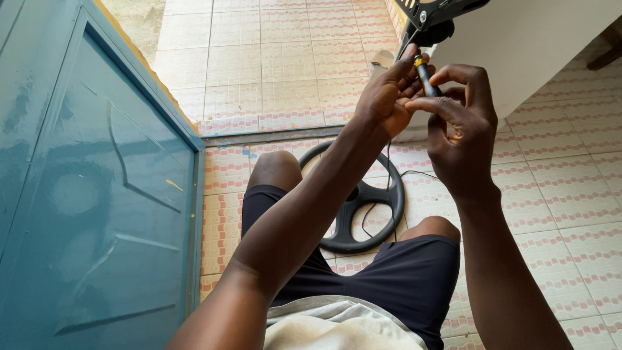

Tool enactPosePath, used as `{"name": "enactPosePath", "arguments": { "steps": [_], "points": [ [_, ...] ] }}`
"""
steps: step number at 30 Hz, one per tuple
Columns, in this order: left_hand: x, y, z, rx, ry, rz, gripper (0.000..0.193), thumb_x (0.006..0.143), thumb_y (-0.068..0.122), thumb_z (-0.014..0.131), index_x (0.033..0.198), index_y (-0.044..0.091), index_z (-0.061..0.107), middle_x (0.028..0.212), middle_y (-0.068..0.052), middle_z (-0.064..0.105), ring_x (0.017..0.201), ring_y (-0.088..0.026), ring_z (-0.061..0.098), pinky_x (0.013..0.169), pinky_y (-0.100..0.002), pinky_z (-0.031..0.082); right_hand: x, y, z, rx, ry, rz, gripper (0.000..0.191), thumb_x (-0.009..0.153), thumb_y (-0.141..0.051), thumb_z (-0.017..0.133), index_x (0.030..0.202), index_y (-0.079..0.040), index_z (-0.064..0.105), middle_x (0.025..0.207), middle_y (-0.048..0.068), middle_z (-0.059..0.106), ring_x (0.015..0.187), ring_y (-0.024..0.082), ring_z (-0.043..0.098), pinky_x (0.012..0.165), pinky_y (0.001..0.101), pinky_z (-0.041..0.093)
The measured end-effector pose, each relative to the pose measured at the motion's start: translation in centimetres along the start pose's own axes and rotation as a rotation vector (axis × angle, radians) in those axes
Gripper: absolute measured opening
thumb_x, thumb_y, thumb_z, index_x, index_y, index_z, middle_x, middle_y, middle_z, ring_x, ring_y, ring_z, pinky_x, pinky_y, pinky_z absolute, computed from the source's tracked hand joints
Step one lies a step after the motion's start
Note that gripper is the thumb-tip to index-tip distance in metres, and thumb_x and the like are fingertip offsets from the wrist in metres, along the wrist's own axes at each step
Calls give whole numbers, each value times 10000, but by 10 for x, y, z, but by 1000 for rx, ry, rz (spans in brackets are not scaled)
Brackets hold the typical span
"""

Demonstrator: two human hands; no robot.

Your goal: The person sits on the floor servicing a standing electric fan. They unscrew fasteners at the fan base and motor housing using a screwdriver, handle small screws and parts by hand, and work on the detached motor unit while holding components in their lap.

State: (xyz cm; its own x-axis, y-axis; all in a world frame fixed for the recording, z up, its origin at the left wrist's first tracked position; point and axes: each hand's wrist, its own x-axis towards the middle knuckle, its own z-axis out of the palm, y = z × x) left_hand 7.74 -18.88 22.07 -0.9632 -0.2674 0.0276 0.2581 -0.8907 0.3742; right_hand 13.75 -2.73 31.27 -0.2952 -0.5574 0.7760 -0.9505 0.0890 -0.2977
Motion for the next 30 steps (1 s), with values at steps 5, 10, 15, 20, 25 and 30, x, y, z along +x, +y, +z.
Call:
{"name": "enactPosePath", "arguments": {
  "steps": [5,10,15,20,25,30],
  "points": [
    [-3,0,-2,-50,-93,21,374,1076,259,656,1276,-48,581,1171,-185,632,1118,-248,659,989,-379,583,7,-4,2,-42,22,7,341,904,214,596,1072,-58,716,1293,101,562,1270,228,636,945,301,614],
    [1,-3,6,-160,-60,45,306,1049,196,602,1267,-9,534,1172,-157,647,1171,-267,659,1063,-415,576,9,-22,9,-33,212,-30,526,853,51,695,1321,85,457,1240,228,461,1134,276,534,876,330,507],
    [0,-7,12,-231,-9,8,285,1057,214,612,1260,25,542,1221,-169,634,1226,-299,629,1100,-412,528,2,-11,22,203,201,317,333,1073,-168,758,1208,-9,499,962,38,587,813,92,568,698,225,457],
    [-3,-2,12,-181,-43,35,330,1041,222,641,1258,-16,569,1233,-193,653,1236,-307,630,1101,-409,546,-8,5,25,158,220,277,255,1178,-142,769,1150,-17,548,940,34,632,805,61,599,734,210,502],
    [-11,13,5,-60,-70,-1,402,1028,270,654,1278,-38,591,1219,-211,678,1208,-311,649,1025,-417,582,-4,7,18,20,167,176,180,1128,-50,794,1141,-14,618,958,51,583,783,94,557,687,221,455],
    [-21,23,14,92,-58,0,506,985,340,700,1283,-49,571,1164,-180,686,1094,-273,693,915,-398,619,1,6,15,-62,65,49,144,1067,85,744,1112,-46,709,1108,73,467,961,141,542,719,224,485]
  ]
}}
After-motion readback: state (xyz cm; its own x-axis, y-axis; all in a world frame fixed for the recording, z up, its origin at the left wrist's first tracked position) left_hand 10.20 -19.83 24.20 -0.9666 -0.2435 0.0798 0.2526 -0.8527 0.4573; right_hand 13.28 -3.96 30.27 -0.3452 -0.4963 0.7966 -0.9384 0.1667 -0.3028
